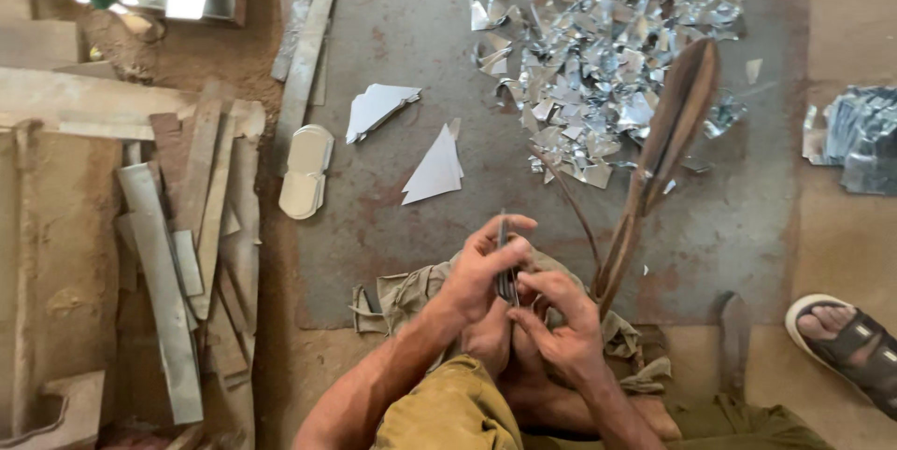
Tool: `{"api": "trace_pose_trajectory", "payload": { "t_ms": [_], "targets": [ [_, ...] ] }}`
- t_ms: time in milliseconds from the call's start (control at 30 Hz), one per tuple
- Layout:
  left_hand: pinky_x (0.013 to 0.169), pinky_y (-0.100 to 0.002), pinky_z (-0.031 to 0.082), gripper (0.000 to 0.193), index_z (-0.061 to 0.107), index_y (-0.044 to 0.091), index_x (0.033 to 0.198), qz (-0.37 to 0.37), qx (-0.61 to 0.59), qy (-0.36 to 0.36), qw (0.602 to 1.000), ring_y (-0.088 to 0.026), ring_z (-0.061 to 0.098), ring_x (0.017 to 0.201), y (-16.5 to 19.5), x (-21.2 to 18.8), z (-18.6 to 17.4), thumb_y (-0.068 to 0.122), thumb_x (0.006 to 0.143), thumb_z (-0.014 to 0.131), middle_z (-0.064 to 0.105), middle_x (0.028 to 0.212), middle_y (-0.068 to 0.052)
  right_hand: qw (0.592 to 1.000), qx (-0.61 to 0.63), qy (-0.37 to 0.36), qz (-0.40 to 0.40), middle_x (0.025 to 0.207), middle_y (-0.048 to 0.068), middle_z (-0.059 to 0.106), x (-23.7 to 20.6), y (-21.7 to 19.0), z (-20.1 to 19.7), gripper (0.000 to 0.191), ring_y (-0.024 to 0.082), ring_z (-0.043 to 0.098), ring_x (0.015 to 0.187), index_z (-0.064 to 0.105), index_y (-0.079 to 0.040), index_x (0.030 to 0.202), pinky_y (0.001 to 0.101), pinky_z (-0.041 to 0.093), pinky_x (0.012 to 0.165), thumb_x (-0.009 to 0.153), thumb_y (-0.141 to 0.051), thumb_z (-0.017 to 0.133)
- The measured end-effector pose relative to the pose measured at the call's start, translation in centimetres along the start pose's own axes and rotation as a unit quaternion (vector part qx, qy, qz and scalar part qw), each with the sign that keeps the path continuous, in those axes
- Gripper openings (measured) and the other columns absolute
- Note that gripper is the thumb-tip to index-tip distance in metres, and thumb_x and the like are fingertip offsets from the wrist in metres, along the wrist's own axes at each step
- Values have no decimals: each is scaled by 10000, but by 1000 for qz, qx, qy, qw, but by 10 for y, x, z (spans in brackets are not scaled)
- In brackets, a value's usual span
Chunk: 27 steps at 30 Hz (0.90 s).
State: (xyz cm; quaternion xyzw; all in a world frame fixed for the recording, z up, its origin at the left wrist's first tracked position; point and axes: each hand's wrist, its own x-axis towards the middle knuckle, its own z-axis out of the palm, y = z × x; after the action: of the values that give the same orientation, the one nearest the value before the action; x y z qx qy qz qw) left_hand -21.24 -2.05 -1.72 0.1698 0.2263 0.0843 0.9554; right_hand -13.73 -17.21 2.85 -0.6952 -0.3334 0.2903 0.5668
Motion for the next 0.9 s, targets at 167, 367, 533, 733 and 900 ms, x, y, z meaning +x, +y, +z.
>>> {"api": "trace_pose_trajectory", "payload": {
  "t_ms": [167,367,533,733,900],
  "targets": [
    [859,-276,526,506,557,35,1460,2,33,-49,998,-118,643,956,-18,1,22,122,997,742,671,1014,-42,992,-84,18,-95,1115,93,686,-11,-9,-17,394,187,705,1004,688,-68,1167,293,595,814,806,35,810],
    [924,-332,567,687,448,85,1531,-13,38,-49,998,-172,688,1015,-15,-1,25,184,935,773,699,1069,-69,992,-33,104,-59,1144,121,659,-27,1,-16,302,202,700,1025,661,-12,1161,314,599,868,881,77,728],
    [919,-321,564,684,458,62,1539,-5,72,-27,997,-162,685,1014,-16,-2,21,165,942,775,689,1100,-66,992,29,118,-13,1156,129,640,-28,10,-8,292,174,693,990,658,8,1183,290,622,816,904,84,701],
    [896,-306,556,627,515,23,1477,22,102,24,994,-136,673,966,-27,2,9,143,928,794,695,1049,-59,981,-135,111,-81,1174,89,664,-19,5,-8,272,200,704,1034,672,-28,1168,292,597,842,909,6,746],
    [902,-290,554,612,530,19,1455,22,123,56,991,-118,670,950,-36,5,4,150,921,800,714,1015,-58,990,-102,96,-14,1219,131,634,-14,-4,-9,299,207,701,965,684,-1,1177,294,609,779,885,-37,734]
  ]
}}
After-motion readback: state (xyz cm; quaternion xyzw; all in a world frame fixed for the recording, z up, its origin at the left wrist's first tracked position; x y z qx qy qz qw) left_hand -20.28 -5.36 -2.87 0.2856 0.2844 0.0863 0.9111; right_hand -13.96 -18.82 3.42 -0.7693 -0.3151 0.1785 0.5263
